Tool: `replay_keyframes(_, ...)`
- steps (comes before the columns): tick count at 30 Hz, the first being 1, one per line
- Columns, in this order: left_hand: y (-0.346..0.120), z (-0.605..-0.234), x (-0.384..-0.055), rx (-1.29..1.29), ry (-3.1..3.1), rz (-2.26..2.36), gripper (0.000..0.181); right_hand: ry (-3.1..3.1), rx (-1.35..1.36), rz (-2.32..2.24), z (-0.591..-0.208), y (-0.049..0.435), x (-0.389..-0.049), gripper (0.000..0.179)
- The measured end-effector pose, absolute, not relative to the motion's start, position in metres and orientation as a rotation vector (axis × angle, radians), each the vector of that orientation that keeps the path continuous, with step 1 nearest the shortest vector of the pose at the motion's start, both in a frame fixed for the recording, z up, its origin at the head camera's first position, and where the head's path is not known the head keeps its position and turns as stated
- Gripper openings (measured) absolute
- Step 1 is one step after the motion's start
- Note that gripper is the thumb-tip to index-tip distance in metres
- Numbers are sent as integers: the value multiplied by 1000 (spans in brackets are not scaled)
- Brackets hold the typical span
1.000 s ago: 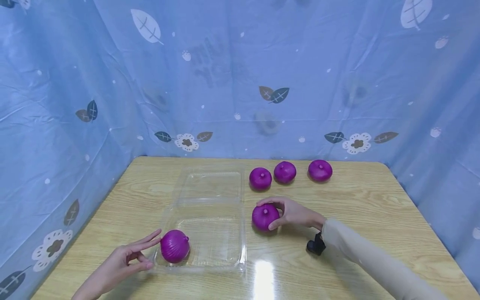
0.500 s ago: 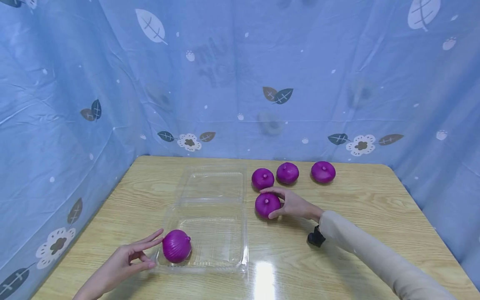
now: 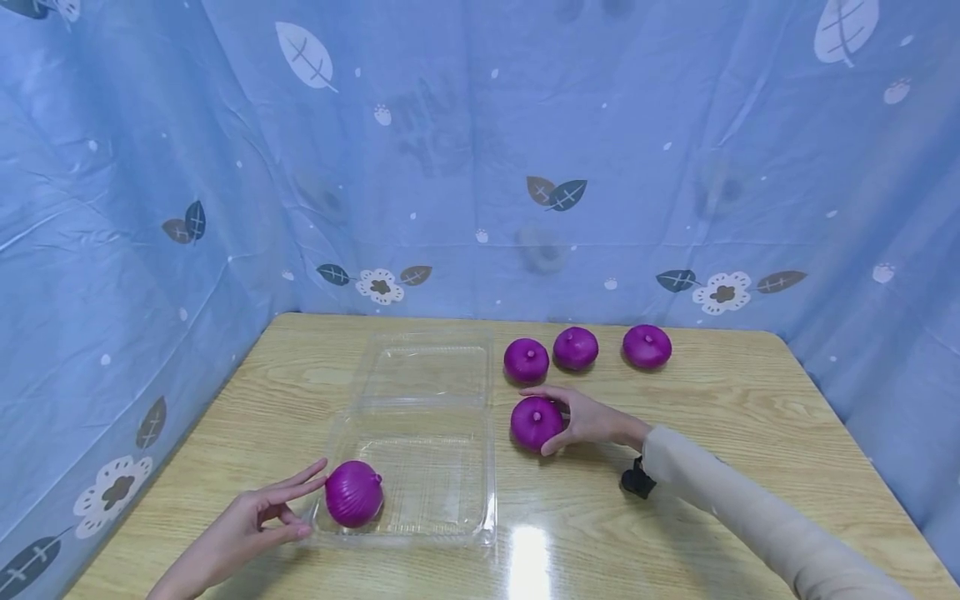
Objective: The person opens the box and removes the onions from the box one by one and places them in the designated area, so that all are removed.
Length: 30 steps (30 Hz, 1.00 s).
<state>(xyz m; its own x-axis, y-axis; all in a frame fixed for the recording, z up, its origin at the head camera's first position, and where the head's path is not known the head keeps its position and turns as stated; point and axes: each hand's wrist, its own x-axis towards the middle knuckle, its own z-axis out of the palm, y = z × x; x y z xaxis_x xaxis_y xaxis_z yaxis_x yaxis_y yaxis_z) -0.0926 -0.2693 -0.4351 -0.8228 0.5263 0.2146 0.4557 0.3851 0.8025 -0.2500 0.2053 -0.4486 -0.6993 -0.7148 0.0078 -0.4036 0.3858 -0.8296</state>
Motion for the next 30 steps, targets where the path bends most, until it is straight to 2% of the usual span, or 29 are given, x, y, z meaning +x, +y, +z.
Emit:
replay_keyframes(10, -269, -435, -93, 890, 2547, 1432, 53, 2270, -952, -1239, -449, 210, -250, 86)
replay_keyframes(20, -269, -436, -93, 924, 2546, 1442, 52, 2223, -1049, -1281, -450, 218, -248, 90)
replay_keyframes(30, -269, -436, -93, 902, 2554, 1435, 55, 2176, -1023, -1318, -452, 216, -246, 84)
